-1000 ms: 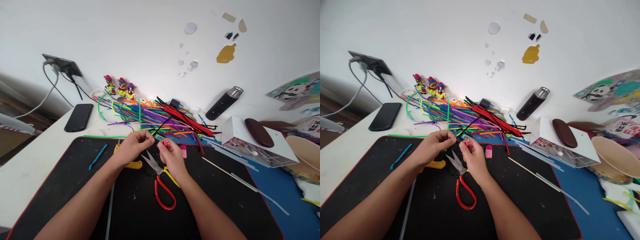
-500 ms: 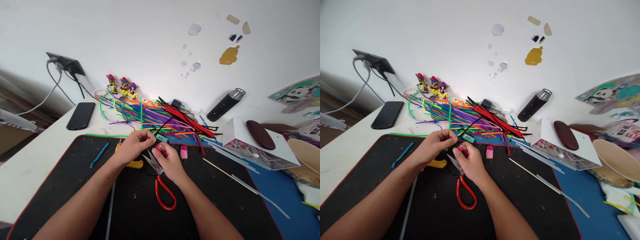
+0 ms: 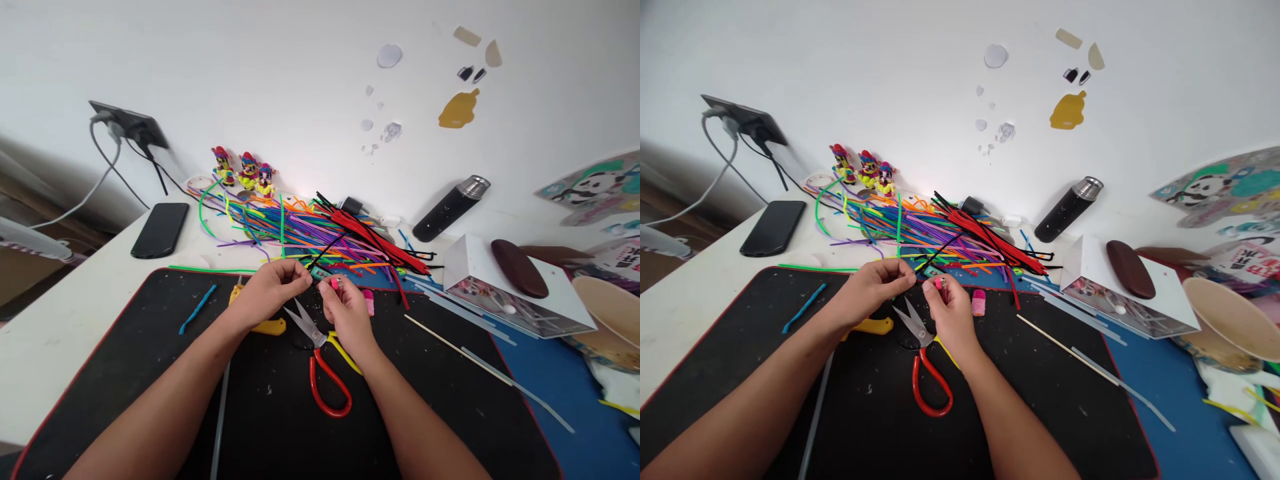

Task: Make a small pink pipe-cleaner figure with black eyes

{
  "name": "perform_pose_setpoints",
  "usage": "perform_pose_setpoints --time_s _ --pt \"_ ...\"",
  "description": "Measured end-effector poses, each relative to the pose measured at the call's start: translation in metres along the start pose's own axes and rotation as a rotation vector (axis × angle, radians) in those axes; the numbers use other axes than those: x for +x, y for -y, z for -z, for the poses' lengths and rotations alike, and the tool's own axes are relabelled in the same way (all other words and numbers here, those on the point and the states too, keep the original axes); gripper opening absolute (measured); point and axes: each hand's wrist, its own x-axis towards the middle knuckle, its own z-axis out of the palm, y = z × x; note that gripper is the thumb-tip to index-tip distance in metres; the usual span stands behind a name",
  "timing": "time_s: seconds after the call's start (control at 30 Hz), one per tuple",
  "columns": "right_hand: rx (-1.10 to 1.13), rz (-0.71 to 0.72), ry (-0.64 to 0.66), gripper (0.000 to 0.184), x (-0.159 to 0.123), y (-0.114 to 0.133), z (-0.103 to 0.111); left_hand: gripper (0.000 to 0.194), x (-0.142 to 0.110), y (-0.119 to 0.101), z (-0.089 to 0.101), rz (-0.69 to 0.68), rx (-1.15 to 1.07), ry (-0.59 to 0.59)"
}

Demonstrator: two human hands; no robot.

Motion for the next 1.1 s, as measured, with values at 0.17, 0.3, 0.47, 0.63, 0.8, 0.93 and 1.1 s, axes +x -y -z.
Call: perform_pose_setpoints --time_s 0.17,0.3,0.47,0.63,0.8,0.93,1.1 --pt "0.016 -0.01 0.021 0.049 -0.0001 0.0038 -0.0014 0.033 0.0005 -0.0007 -0.0014 -0.006 0.065 0.012" --pt "-0.013 -0.022 0.028 0.046 -0.0006 0.0034 -0.0013 0.032 0.0002 -0.0023 -0.0015 -0.006 0.09 0.024" --pt "0.014 -0.036 0.02 0.041 -0.0009 0.0053 -0.0019 0.035 0.0 -0.002 -0.0003 -0.012 0.101 0.048" --pt "0.054 -0.042 0.012 0.036 -0.0006 0.0074 -0.0023 0.039 0.0 0.0012 0.0004 -0.008 0.069 0.06" --pt "0.068 -0.039 0.004 0.035 -0.0001 0.0064 -0.0023 0.043 0.0003 0.0012 0.0005 -0.001 0.061 0.062" --pt "0.082 -0.038 0.0 0.036 0.0004 0.0034 -0.0014 0.046 0.0008 0.0018 0.0011 0.024 0.047 0.075" --pt "0.095 -0.036 -0.008 0.036 0.0011 0.0023 -0.0007 0.044 0.0007 0.0039 0.001 0.057 -0.019 0.094"
